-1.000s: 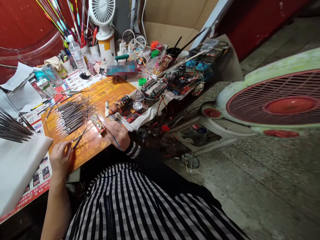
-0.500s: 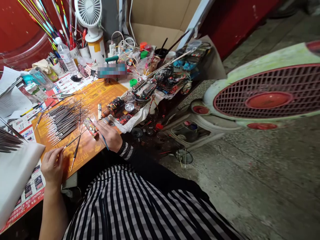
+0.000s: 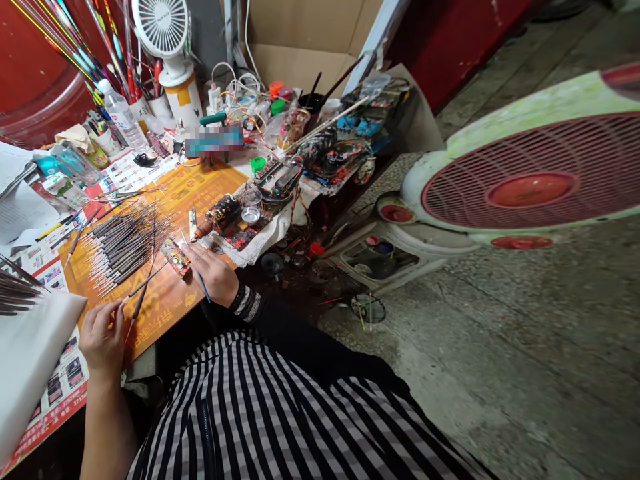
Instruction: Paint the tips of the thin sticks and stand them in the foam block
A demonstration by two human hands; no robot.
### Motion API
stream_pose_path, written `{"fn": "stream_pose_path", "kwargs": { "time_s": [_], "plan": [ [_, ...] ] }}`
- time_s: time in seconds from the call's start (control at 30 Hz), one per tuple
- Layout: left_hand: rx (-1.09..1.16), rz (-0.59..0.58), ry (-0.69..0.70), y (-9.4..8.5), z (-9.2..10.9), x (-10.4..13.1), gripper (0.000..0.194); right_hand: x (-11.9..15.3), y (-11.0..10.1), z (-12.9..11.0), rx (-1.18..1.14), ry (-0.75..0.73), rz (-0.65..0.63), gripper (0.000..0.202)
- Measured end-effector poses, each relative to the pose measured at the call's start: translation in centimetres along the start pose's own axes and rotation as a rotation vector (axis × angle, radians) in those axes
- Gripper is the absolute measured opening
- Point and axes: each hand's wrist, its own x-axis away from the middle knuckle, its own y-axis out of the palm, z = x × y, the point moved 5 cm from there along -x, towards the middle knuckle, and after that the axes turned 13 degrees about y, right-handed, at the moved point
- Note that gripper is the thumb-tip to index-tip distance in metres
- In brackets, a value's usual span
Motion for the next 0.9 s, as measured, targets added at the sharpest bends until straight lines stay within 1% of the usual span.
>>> {"fn": "stream_pose_path", "kwargs": {
  "time_s": [0.1,0.17,0.23,0.33,0.43,0.53,0.63,0.67,0.73,0.8,0.9],
  "plan": [
    [-0.007,-0.005,0.019,0.1,0.1,-0.1,0.011,0.0,-0.6,-0.2,-0.043,-0.012,0.026,0.056],
    [-0.017,-0.001,0.045,0.2,0.2,-0.1,0.012,0.2,-1.7,-0.2,-0.096,-0.044,0.062,0.054],
    [-0.028,0.017,0.068,0.2,0.1,-0.1,0.013,0.4,-3.4,-0.1,-0.136,-0.077,0.098,0.051],
    [-0.021,0.040,0.080,0.3,-0.1,0.0,0.016,0.6,-6.7,0.9,-0.103,-0.056,0.111,0.043],
    [-0.020,0.051,0.079,0.4,-0.3,0.1,0.019,0.4,-10.7,2.2,-0.001,0.039,0.161,0.035],
    [-0.036,0.052,0.070,0.5,-0.5,0.3,0.022,-0.4,-14.6,3.9,0.043,0.219,0.261,0.027],
    [-0.042,0.044,0.063,0.6,-0.7,0.4,0.023,-1.6,-17.1,5.8,0.014,0.398,0.360,0.023],
    [-0.045,0.043,0.063,0.7,-0.7,0.5,0.023,-2.0,-17.5,6.4,0.002,0.439,0.369,0.025],
    [-0.052,0.046,0.067,0.7,-0.8,0.5,0.024,-3.1,-17.7,7.3,-0.012,0.493,0.336,0.030],
    [-0.056,0.053,0.074,0.7,-0.7,0.5,0.024,-4.0,-17.2,7.7,-0.014,0.513,0.262,0.032],
    [-0.049,0.056,0.074,0.6,-0.7,0.5,0.024,-5.0,-16.0,7.9,0.020,0.486,0.173,0.030]
  ]
}}
